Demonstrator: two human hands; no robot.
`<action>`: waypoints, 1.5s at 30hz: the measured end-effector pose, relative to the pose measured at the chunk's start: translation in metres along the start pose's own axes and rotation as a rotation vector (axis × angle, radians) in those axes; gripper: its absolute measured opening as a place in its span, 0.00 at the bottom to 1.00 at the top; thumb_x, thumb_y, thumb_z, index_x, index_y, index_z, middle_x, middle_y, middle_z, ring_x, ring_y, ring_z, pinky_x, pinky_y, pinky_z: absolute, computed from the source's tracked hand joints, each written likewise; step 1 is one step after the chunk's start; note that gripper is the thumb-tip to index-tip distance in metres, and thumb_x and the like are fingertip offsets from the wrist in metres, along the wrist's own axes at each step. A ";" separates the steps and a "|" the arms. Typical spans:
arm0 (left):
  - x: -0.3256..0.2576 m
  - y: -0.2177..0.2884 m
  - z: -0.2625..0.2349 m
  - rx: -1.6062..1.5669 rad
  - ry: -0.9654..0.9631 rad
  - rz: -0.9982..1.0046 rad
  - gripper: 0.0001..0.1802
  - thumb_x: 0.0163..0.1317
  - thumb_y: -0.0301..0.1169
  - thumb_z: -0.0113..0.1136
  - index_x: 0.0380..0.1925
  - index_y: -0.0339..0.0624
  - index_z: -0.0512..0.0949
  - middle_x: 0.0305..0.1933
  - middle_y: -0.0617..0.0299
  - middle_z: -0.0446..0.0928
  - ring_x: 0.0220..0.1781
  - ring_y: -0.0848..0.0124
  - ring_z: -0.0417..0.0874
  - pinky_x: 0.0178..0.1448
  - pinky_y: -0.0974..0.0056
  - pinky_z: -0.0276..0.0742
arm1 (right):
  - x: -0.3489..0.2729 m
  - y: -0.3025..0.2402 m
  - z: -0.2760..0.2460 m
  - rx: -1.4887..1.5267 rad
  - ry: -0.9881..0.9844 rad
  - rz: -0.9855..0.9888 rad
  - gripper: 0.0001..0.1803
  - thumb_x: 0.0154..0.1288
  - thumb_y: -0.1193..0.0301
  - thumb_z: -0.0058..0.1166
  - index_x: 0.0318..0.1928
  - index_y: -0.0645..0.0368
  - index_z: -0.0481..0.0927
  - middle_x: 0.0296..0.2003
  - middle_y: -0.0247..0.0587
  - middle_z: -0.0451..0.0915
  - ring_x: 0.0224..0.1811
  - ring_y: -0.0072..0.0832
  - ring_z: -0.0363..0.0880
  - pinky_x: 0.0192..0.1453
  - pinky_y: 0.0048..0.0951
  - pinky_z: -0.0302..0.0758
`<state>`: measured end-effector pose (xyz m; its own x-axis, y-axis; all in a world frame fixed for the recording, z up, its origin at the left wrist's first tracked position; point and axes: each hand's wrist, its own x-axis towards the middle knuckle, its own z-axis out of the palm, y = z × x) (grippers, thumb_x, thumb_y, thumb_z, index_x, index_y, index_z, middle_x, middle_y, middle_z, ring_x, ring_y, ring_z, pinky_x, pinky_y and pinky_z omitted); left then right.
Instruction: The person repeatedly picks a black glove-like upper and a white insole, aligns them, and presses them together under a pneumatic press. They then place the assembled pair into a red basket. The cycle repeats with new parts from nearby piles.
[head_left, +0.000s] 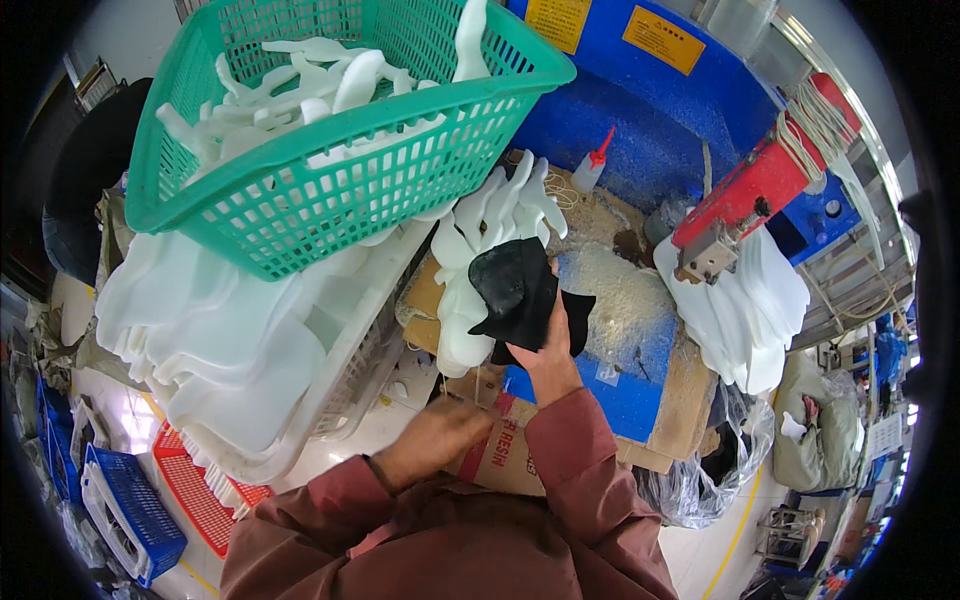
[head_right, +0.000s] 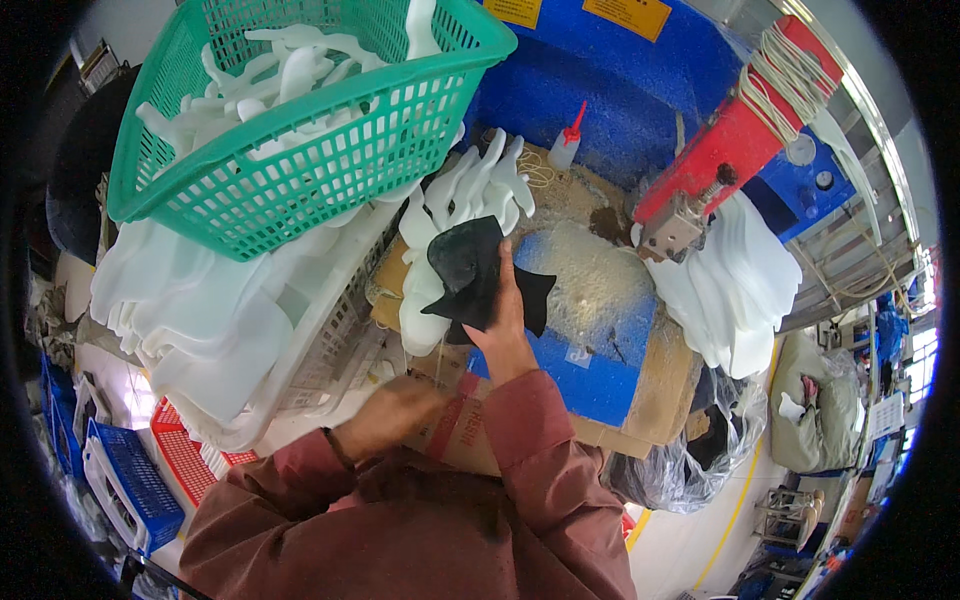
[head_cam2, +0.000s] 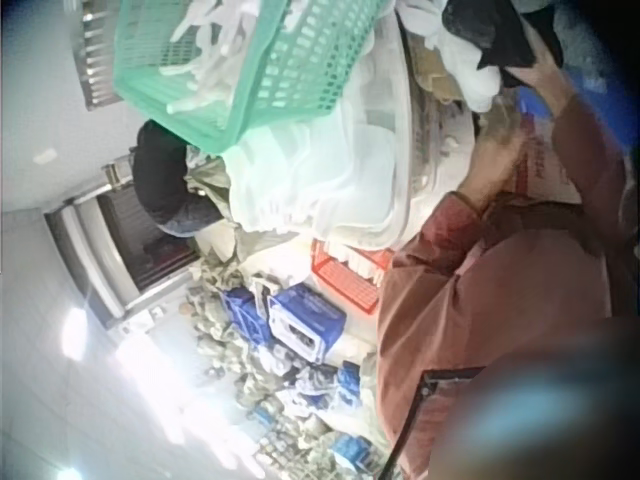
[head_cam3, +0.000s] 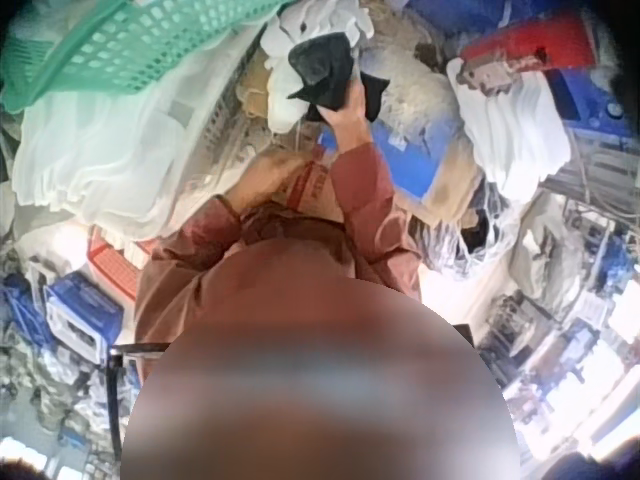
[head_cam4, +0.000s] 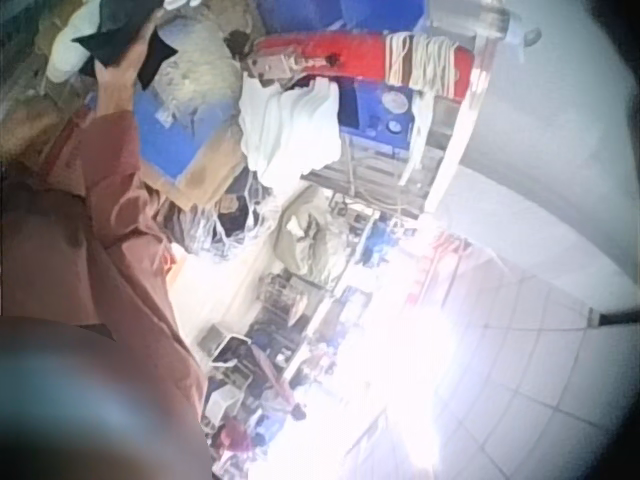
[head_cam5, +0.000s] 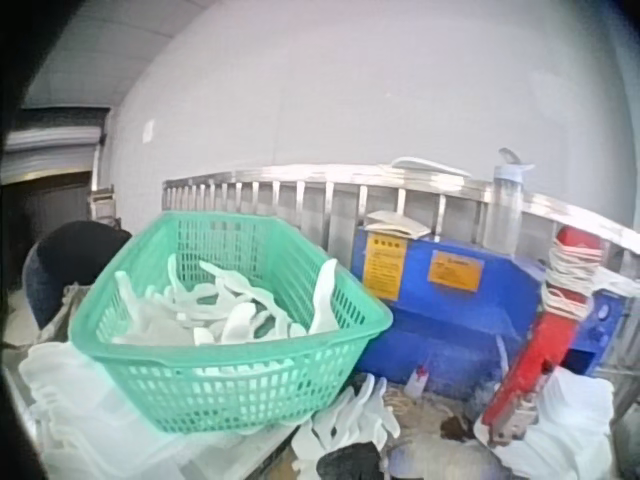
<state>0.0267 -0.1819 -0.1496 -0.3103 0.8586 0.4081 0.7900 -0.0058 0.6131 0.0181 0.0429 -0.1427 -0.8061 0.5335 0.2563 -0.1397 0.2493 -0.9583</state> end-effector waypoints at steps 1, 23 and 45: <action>-0.017 -0.004 0.005 0.006 -0.065 0.008 0.20 0.65 0.27 0.68 0.56 0.42 0.80 0.36 0.52 0.83 0.38 0.53 0.85 0.45 0.54 0.82 | 0.001 0.003 0.001 0.177 -0.028 0.057 0.28 0.80 0.46 0.48 0.66 0.52 0.76 0.60 0.40 0.81 0.64 0.37 0.78 0.74 0.41 0.71; -0.022 -0.016 0.009 0.191 -0.022 -0.065 0.21 0.60 0.22 0.63 0.55 0.41 0.80 0.42 0.50 0.84 0.47 0.48 0.86 0.51 0.51 0.84 | 0.001 0.013 0.003 0.993 -0.023 0.317 0.28 0.80 0.49 0.50 0.68 0.53 0.74 0.60 0.38 0.80 0.63 0.37 0.77 0.72 0.41 0.72; -0.040 -0.109 0.040 -0.530 0.272 -0.581 0.09 0.65 0.14 0.56 0.37 0.37 0.83 0.38 0.64 0.85 0.42 0.73 0.83 0.50 0.66 0.78 | -0.009 -0.006 -0.002 1.234 0.111 0.542 0.34 0.71 0.44 0.61 0.67 0.53 0.77 0.62 0.40 0.81 0.63 0.38 0.79 0.71 0.44 0.74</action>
<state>-0.0265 -0.1951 -0.2596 -0.7625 0.6460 0.0359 0.1322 0.1012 0.9860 0.0273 0.0389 -0.1392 -0.8817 0.4090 -0.2350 -0.2900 -0.8629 -0.4138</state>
